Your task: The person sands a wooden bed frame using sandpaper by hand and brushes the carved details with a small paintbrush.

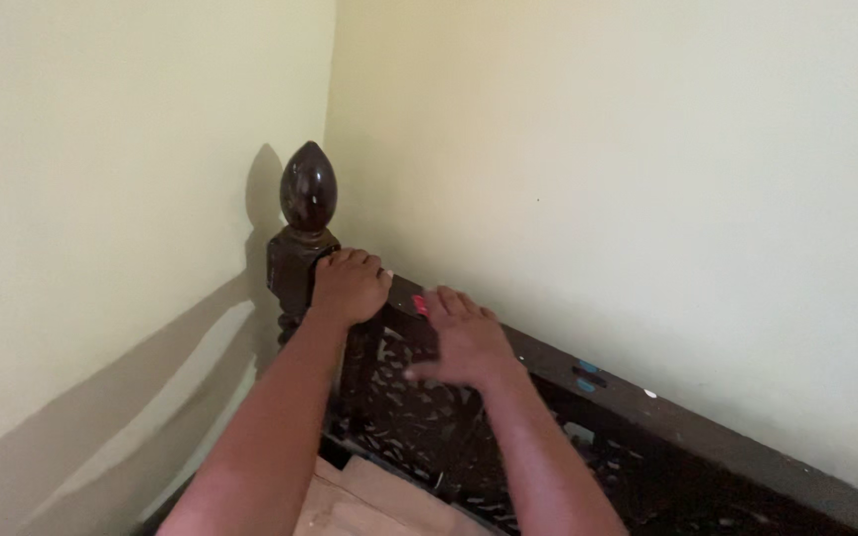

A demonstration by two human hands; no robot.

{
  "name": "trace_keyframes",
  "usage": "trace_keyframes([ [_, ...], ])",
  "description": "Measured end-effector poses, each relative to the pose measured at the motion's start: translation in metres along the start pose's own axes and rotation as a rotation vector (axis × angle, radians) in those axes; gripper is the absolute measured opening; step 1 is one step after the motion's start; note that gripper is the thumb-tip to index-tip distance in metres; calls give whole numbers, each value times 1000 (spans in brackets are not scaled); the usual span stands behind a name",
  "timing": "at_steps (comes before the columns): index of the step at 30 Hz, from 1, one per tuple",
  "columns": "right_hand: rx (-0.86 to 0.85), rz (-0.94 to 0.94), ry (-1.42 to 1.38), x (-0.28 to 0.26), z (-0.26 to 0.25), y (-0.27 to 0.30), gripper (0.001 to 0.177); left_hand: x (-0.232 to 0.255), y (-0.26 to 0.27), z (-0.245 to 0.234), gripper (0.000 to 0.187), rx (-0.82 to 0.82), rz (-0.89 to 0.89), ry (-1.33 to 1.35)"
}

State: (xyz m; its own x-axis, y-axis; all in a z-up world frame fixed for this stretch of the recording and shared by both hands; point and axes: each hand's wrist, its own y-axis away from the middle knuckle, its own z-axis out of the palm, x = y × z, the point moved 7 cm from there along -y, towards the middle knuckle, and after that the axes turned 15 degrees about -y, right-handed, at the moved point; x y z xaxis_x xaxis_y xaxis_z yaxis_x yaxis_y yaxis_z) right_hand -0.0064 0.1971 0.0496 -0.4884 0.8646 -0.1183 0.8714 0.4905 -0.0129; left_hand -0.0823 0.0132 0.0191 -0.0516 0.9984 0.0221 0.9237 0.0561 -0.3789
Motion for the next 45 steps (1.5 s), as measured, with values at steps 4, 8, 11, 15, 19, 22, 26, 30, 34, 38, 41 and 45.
trace_keyframes([
  [4, 16, -91, 13, -29, 6, -45, 134, -2, -4, 8, 43, 58, 26, 12],
  [8, 41, -95, -35, -18, 5, -32, 135, -4, -5, 4, 40, 155, 36, -26],
  [11, 60, -123, -14, -3, -1, -11, 137, -1, -5, 2, 41, 104, 19, -27],
  [15, 89, -90, -33, 43, -10, 44, 134, -5, -13, 16, 46, 9, 17, -19],
  [19, 90, 17, -34, 110, -21, 110, 131, -9, -21, 26, 50, 28, 6, -40],
  [22, 66, 233, -59, 171, -28, 169, 126, -6, -16, 27, 50, 29, 4, -30],
  [26, 23, 423, 13, 233, -36, 226, 126, -3, -12, 20, 51, -82, -8, -37],
  [30, 42, 500, 64, 249, -28, 227, 127, -1, -8, 10, 51, -106, -21, -40],
  [34, 58, 392, 79, 209, -21, 193, 126, -2, -4, 12, 50, -89, -54, -14],
  [38, 38, 268, 94, 127, -8, 130, 127, -3, -6, 14, 50, -35, -26, -9],
  [41, 89, 136, 76, 66, -7, 86, 123, 0, -6, 16, 49, -25, -25, -15],
  [45, 113, 76, 16, 9, -2, 32, 119, -4, -1, 9, 45, 98, -24, -6],
])
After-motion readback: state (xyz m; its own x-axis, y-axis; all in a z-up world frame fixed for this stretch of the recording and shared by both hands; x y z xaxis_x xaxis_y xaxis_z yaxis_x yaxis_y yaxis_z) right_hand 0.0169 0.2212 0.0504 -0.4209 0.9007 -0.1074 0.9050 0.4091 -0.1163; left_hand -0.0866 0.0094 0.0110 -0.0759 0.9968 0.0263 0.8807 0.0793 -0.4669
